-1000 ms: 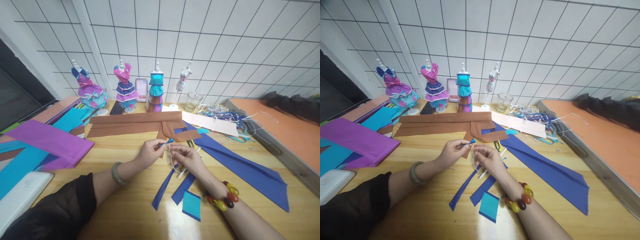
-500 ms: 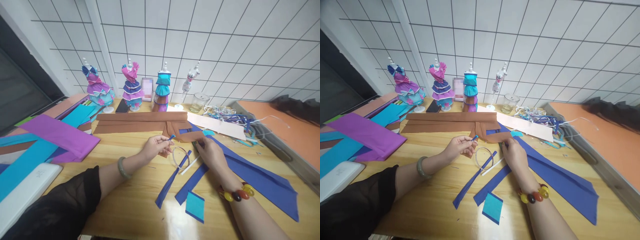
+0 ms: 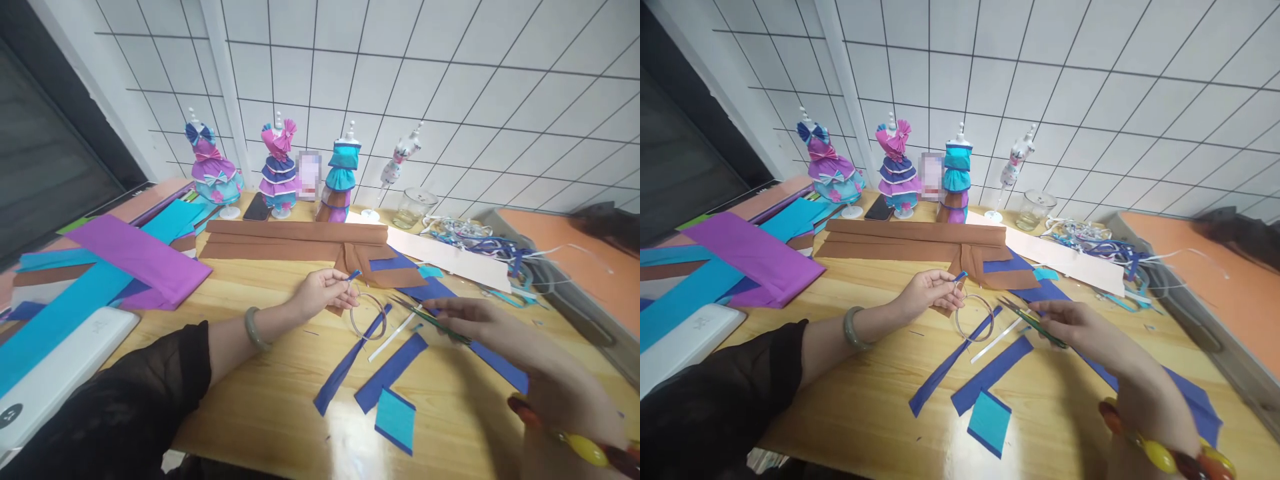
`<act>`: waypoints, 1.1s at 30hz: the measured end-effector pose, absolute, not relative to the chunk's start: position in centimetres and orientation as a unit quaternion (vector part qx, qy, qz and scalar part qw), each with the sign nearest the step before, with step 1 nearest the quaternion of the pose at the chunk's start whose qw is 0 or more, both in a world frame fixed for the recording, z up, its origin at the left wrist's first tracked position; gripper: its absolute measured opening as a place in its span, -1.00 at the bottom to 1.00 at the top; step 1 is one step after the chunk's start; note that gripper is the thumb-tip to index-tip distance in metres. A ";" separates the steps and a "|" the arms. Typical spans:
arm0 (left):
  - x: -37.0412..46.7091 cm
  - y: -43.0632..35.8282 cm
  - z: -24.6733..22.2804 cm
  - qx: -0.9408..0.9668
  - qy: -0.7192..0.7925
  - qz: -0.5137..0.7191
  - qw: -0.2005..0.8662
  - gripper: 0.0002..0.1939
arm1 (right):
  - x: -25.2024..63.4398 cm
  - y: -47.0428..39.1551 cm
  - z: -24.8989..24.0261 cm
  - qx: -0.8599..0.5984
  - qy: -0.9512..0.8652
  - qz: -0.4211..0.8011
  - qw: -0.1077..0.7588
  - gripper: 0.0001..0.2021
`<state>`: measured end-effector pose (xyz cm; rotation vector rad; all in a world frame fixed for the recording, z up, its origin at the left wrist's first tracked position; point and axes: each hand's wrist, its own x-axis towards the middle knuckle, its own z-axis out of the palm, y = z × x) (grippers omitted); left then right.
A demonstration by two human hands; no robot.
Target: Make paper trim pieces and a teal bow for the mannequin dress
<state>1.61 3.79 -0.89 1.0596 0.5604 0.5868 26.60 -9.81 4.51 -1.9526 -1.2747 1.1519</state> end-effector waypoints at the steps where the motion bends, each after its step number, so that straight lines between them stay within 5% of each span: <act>1: 1.6 3.8 -0.9 0.494 0.259 0.271 0.785 -0.62 | 26.6 -10.2 5.1 -0.708 -0.484 0.444 0.259 -0.60; 16: 1.4 3.0 0.0 0.520 0.234 0.224 0.790 -0.53 | 22.3 -9.0 3.1 -0.559 -0.470 0.591 0.343 -0.60; 29: 1.8 3.1 -1.4 0.538 0.221 0.229 0.780 -0.55 | 20.1 -8.1 4.0 -0.645 -0.626 0.349 0.266 -0.67; 33: 1.7 3.4 -1.4 0.522 0.212 0.225 0.795 -0.56 | 20.4 -8.0 2.9 -0.669 -0.609 0.290 0.313 -0.69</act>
